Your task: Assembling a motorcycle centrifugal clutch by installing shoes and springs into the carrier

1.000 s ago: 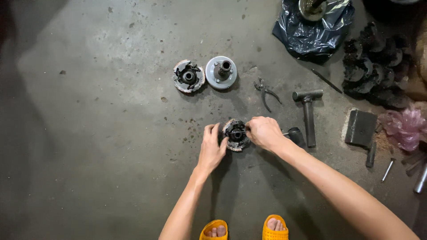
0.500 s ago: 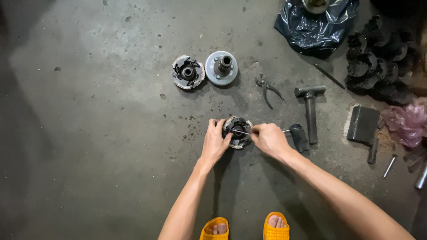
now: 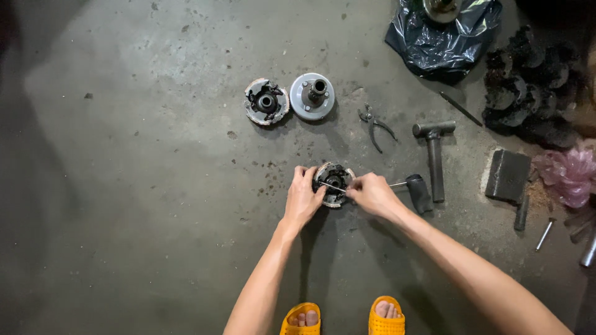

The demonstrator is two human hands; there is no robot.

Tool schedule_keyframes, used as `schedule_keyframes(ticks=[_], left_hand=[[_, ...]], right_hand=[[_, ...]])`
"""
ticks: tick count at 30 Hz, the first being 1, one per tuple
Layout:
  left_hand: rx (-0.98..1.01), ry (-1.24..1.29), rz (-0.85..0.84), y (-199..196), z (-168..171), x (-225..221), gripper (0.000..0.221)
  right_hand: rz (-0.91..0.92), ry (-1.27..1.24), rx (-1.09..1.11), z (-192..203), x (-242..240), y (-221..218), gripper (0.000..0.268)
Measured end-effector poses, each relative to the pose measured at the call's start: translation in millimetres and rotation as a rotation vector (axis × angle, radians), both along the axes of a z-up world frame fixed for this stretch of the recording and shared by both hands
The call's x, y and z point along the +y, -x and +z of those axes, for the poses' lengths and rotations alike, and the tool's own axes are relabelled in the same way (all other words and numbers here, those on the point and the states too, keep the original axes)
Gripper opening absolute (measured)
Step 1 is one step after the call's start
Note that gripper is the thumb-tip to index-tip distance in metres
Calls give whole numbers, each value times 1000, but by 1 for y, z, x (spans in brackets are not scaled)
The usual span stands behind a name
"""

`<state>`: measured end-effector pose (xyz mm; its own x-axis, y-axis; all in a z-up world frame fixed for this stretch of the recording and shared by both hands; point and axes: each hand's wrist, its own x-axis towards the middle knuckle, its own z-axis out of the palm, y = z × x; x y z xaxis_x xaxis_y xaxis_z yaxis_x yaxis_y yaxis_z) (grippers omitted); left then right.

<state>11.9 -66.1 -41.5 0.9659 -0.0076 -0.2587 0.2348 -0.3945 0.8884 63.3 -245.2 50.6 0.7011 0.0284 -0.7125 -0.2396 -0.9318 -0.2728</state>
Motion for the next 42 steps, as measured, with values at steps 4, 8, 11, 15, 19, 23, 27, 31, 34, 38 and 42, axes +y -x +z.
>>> schedule_keyframes(ticks=[4,8,11,15,19,23,27,31,34,38,42], left_hand=[[8,-24,-8,-2,-3,-1,54],[24,-13,-3,-1,-5,-1,50],[35,-6,7,-1,-1,0,52],[13,0,25,0,-2,-2,51],[6,-5,30,0,-2,-2,50],[29,0,25,0,-3,-3,51],[0,-33,6,-3,-2,-2,49],[-13,28,32,-2,-6,0,48],[-33,63,72,0,-21,-4,48],[-40,89,102,1,-20,-5,46],[-55,97,123,-2,-16,-4,41]], right_hand=[[-211,-34,37,-27,-6,22,25],[-94,32,-10,-22,-7,13,23],[187,159,-72,3,2,-4,26],[296,175,-116,-4,6,-9,27],[285,126,-96,-4,14,-13,27],[93,44,-8,-6,7,5,25],[-209,-40,61,-28,-3,31,25],[-298,-80,49,-34,3,46,27],[-304,-87,12,-44,5,51,25],[-333,-120,-103,-52,9,62,22],[-280,-95,-139,-47,12,57,19]])
